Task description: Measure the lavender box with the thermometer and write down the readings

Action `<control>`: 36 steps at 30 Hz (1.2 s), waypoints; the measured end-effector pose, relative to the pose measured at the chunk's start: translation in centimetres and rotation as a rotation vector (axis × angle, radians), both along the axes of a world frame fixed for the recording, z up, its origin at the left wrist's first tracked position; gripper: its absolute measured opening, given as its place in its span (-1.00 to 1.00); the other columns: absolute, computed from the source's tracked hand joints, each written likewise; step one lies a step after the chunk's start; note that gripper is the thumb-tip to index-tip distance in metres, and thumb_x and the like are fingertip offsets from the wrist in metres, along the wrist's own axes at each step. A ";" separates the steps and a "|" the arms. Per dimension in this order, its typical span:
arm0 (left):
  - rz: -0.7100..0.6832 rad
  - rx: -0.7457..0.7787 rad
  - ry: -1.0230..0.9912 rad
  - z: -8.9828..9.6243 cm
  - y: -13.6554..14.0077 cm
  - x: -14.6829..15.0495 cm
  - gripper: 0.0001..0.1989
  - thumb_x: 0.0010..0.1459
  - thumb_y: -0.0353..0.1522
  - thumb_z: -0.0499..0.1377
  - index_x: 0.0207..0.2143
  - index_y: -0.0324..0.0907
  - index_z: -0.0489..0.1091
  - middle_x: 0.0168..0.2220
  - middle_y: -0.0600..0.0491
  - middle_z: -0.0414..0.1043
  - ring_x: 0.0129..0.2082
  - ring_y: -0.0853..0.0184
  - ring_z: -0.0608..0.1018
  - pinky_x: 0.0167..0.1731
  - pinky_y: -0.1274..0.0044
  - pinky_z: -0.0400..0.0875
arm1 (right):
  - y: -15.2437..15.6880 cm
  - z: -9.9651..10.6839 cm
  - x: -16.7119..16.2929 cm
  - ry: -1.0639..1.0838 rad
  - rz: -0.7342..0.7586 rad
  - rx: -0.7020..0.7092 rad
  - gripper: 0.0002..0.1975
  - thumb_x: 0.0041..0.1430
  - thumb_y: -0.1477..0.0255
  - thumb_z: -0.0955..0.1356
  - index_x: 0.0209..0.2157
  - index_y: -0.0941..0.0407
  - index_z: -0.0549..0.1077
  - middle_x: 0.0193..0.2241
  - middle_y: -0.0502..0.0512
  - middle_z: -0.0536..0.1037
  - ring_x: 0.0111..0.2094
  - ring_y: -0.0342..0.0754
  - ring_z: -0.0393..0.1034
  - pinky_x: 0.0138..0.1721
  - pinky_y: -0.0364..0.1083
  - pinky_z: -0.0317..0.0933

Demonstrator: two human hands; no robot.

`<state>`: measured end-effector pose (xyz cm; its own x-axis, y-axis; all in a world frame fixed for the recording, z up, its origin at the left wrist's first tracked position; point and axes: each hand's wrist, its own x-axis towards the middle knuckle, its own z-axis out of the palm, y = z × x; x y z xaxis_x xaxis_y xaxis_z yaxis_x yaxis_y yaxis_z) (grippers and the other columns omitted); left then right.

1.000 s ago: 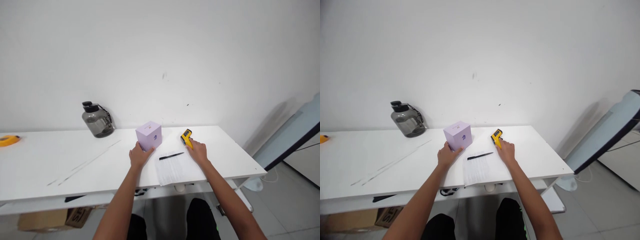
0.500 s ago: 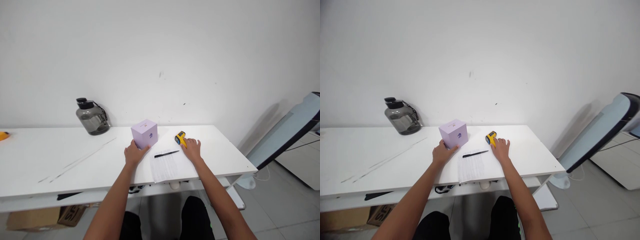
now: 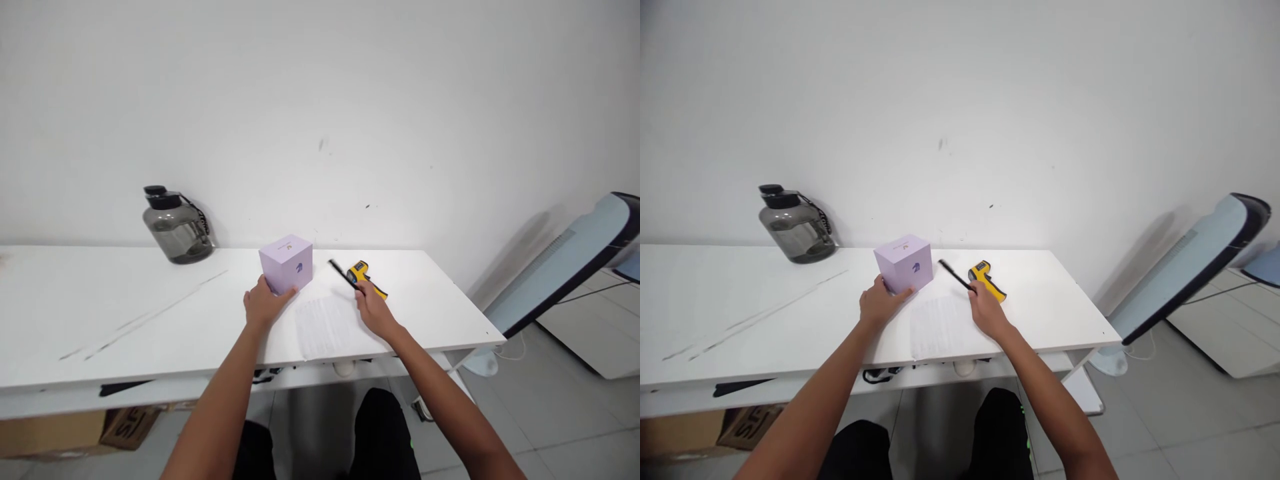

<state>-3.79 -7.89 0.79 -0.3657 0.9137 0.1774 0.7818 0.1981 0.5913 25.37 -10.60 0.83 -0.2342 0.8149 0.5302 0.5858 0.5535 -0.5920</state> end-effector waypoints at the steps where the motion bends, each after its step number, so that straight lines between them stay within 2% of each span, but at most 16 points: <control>1: -0.001 0.001 -0.001 0.0 0.0 0.0 -0.13 -0.12 0.18 0.19 0.10 -0.18 0.21 0.04 -0.20 0.49 0.09 -0.03 0.49 0.23 0.17 0.09 | -0.8 -0.1 0.3 0.096 0.013 -0.030 -0.78 0.36 0.31 0.17 -0.11 0.09 0.34 -0.27 0.14 0.49 -0.30 0.00 0.40 -0.19 0.03 0.32; 3: -0.006 0.002 -0.006 0.0 0.0 0.0 -0.14 -0.12 0.16 0.20 0.10 -0.19 0.21 0.06 -0.22 0.48 0.11 -0.04 0.49 0.24 0.17 0.08 | -2.3 -0.6 0.8 0.178 0.052 -0.114 -0.79 0.30 0.20 0.26 -0.29 0.05 0.29 -0.46 -0.02 0.36 -0.46 -0.08 0.25 -0.36 -0.07 0.25; 6: -0.007 0.004 -0.023 0.2 -0.1 0.1 -0.13 -0.12 0.15 0.21 0.12 -0.20 0.20 0.06 -0.23 0.48 0.12 -0.04 0.49 0.24 0.18 0.08 | -3.6 -1.1 0.6 0.168 0.104 -0.151 -0.59 0.29 0.09 0.25 -0.52 0.03 0.16 -0.58 -0.07 0.22 -0.51 -0.10 0.16 -0.35 -0.06 0.19; 8: -0.005 -0.002 -0.029 0.4 -0.2 0.2 -0.12 -0.12 0.14 0.21 0.13 -0.20 0.19 0.05 -0.23 0.48 0.13 -0.05 0.48 0.24 0.19 0.08 | -3.8 -1.2 0.1 0.162 0.150 -0.151 -0.53 0.36 0.06 0.13 -0.52 0.05 0.25 -0.50 0.02 0.34 -0.40 -0.04 0.27 -0.23 -0.02 0.23; 11: -0.006 -0.008 -0.029 0.5 -0.3 0.3 -0.11 -0.12 0.15 0.21 0.14 -0.21 0.18 0.07 -0.24 0.47 0.14 -0.05 0.47 0.25 0.19 0.06 | -3.6 -1.1 -0.6 0.178 0.145 -0.232 -0.48 0.41 0.07 0.04 -0.30 0.07 0.44 -0.28 0.12 0.47 -0.22 0.01 0.37 -0.11 0.01 0.25; 14: -0.015 -0.008 -0.027 0.5 -0.3 0.3 -0.11 -0.11 0.15 0.20 0.14 -0.21 0.17 0.09 -0.26 0.46 0.16 -0.06 0.45 0.26 0.18 0.03 | -3.4 -1.2 -0.6 0.181 0.073 -0.366 -0.59 0.37 0.10 0.14 -0.24 0.07 0.45 -0.41 0.03 0.46 -0.33 -0.02 0.36 -0.23 -0.02 0.26; 17: -0.016 -0.014 -0.028 0.5 -0.2 0.3 -0.11 -0.12 0.16 0.19 0.13 -0.22 0.17 0.09 -0.26 0.45 0.17 -0.05 0.45 0.26 0.18 0.03 | -3.3 -1.5 -0.3 0.233 0.062 -0.423 -0.71 0.27 0.16 0.27 -0.34 0.08 0.42 -0.54 -0.04 0.41 -0.44 -0.05 0.33 -0.31 -0.07 0.24; 22: -0.011 -0.005 -0.028 0.4 -0.2 0.3 -0.14 -0.12 0.16 0.20 0.09 -0.20 0.20 0.06 -0.22 0.48 0.13 -0.03 0.47 0.24 0.21 0.06 | -3.3 -1.3 -0.4 0.201 0.012 -0.426 -0.54 0.29 0.12 0.23 -0.59 0.08 0.37 -0.62 -0.01 0.37 -0.46 -0.06 0.29 -0.34 -0.09 0.20; 36: -0.019 -0.003 -0.030 0.4 -0.3 0.4 -0.15 -0.13 0.17 0.20 0.08 -0.20 0.19 0.08 -0.23 0.46 0.16 -0.04 0.45 0.26 0.20 0.04 | -3.1 -1.6 -0.4 0.092 0.066 -0.487 -0.60 0.20 0.24 0.29 -0.66 0.10 0.39 -0.67 -0.05 0.33 -0.51 -0.11 0.24 -0.42 -0.14 0.10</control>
